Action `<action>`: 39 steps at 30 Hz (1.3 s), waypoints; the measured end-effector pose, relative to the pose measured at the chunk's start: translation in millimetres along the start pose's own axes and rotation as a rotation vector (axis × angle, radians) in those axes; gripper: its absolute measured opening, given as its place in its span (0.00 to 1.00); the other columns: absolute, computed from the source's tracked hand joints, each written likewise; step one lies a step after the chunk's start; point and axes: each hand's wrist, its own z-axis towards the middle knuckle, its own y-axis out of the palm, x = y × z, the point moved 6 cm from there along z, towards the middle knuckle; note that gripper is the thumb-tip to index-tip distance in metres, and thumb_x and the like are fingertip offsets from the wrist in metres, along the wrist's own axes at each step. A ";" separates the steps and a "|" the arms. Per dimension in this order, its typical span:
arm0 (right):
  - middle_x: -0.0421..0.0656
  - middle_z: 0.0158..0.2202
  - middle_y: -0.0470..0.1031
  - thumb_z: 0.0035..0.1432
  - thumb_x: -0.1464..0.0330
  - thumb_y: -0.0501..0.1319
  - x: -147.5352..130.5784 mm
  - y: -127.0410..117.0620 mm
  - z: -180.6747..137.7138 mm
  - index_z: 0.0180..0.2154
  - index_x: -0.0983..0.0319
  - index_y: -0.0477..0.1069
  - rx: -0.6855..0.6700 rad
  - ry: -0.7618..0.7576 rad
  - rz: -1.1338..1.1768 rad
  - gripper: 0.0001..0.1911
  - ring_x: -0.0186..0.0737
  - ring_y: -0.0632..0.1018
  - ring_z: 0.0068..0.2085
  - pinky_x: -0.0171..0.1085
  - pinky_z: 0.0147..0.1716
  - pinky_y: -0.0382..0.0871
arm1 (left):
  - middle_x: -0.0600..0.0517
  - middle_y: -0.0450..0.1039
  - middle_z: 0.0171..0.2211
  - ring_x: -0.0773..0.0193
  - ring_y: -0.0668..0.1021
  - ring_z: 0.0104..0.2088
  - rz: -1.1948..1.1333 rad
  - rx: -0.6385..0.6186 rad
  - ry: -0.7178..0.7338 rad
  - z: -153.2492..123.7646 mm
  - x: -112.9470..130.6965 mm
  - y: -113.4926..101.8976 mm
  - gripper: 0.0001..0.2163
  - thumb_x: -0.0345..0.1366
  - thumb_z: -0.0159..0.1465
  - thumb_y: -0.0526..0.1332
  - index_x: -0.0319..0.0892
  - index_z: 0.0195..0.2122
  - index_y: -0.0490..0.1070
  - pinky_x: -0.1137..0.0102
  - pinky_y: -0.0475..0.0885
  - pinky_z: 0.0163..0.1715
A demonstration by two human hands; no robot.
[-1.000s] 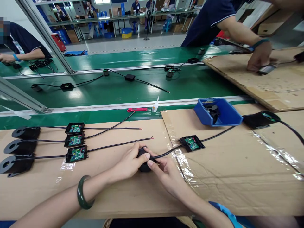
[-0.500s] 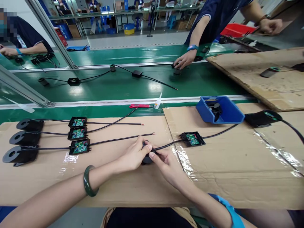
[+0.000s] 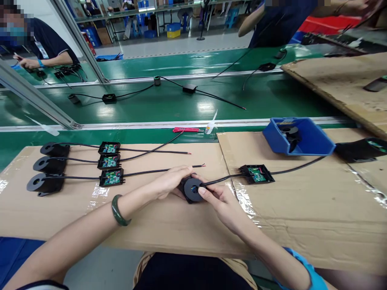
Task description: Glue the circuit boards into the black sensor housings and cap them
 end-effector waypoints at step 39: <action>0.42 0.54 0.76 0.55 0.74 0.58 -22.1 16.0 1.8 0.57 0.56 0.70 0.042 -0.345 -0.221 0.26 0.45 0.77 0.54 0.40 0.55 0.68 | 0.48 0.74 0.53 0.46 0.71 0.59 0.497 0.250 0.349 3.2 -15.2 -33.3 0.26 0.59 0.56 0.56 0.46 0.47 0.70 0.55 0.65 0.61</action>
